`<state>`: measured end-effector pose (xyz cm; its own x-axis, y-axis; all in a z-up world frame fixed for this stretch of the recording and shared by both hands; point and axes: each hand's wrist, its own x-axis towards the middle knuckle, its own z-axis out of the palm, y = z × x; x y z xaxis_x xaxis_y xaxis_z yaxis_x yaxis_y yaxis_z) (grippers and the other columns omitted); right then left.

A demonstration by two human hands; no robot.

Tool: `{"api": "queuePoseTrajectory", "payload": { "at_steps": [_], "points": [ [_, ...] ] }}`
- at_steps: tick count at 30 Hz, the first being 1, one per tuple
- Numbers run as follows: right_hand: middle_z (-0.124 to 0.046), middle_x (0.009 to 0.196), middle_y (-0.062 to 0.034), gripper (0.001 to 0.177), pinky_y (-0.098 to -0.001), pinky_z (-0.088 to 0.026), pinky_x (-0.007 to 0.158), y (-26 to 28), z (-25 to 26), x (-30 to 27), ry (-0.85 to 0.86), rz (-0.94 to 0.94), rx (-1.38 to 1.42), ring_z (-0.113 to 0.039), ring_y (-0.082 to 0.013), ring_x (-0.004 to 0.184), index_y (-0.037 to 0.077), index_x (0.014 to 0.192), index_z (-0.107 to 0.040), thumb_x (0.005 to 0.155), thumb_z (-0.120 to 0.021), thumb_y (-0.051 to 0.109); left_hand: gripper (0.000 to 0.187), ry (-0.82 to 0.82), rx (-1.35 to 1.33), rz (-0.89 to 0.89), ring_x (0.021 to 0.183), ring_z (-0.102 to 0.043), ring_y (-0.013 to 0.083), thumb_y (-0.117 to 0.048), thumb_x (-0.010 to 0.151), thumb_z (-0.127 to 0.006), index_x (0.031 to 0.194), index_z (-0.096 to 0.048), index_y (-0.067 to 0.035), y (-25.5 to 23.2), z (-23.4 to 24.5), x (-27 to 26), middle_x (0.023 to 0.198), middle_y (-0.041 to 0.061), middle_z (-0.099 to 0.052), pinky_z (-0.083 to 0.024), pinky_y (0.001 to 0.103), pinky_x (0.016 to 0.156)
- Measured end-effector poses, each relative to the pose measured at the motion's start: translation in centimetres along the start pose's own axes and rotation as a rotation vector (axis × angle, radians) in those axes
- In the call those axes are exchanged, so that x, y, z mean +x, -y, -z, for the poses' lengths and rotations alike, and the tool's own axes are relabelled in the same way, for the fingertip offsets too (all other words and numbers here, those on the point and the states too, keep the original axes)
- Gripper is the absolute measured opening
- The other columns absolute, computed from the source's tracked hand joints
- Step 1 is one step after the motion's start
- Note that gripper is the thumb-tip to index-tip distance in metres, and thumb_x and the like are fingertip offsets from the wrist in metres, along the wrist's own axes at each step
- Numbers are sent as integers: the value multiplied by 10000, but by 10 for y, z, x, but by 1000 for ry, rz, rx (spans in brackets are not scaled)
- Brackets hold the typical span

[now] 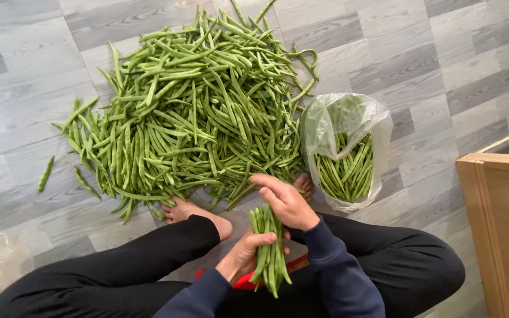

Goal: Picking up handfuls of green beans from a pile on the floor and placing them into a plastic bag until full, then tying the bag.

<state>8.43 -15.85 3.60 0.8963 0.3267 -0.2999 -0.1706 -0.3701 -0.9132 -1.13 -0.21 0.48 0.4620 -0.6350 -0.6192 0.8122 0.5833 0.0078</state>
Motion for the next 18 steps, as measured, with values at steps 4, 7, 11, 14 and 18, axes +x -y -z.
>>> {"api": "queuePoseTrajectory", "payload": {
  "at_steps": [4,7,11,14,18],
  "points": [
    [-759,1140,-215,330,-550,-544,934,-2,-14,-12,219,-114,42,-705,-386,1114,77,1246,-719,1060,-494,229,518,-131,-56,64,769,-748,424,41,756,-759,1240,-576,59,33,39,9,997,265,-716,-640,549,702],
    [-643,1395,-168,438,-489,-446,1105,-14,-7,-21,-6,-79,75,-563,-318,1342,113,1446,-591,1039,-530,264,460,-240,43,69,700,-734,383,29,716,-823,1143,-653,44,11,1,6,899,239,-727,-632,531,674],
    [-409,1562,-251,1131,-519,-399,1123,-19,-17,-38,-26,-47,399,-403,-358,1433,63,1633,-164,771,-832,363,261,-422,453,-354,642,-670,171,4,698,-899,907,-743,2,-45,-85,0,760,103,-742,-573,335,604],
    [-554,1434,-186,1324,-466,-423,1106,-28,-35,-47,-52,15,457,-496,-237,1317,36,1593,-204,567,-1022,210,243,-454,572,-444,615,-636,138,16,679,-904,841,-723,4,-52,-114,12,709,87,-717,-548,296,572],
    [-634,1339,-129,1156,-416,-473,1072,-47,-18,-70,-364,-9,637,-572,-176,1207,45,1517,-336,568,-987,154,597,-358,1468,-648,1203,-492,385,-392,651,-947,1118,-714,-102,-26,-103,58,1244,110,-559,-442,538,1017]
  ]
}}
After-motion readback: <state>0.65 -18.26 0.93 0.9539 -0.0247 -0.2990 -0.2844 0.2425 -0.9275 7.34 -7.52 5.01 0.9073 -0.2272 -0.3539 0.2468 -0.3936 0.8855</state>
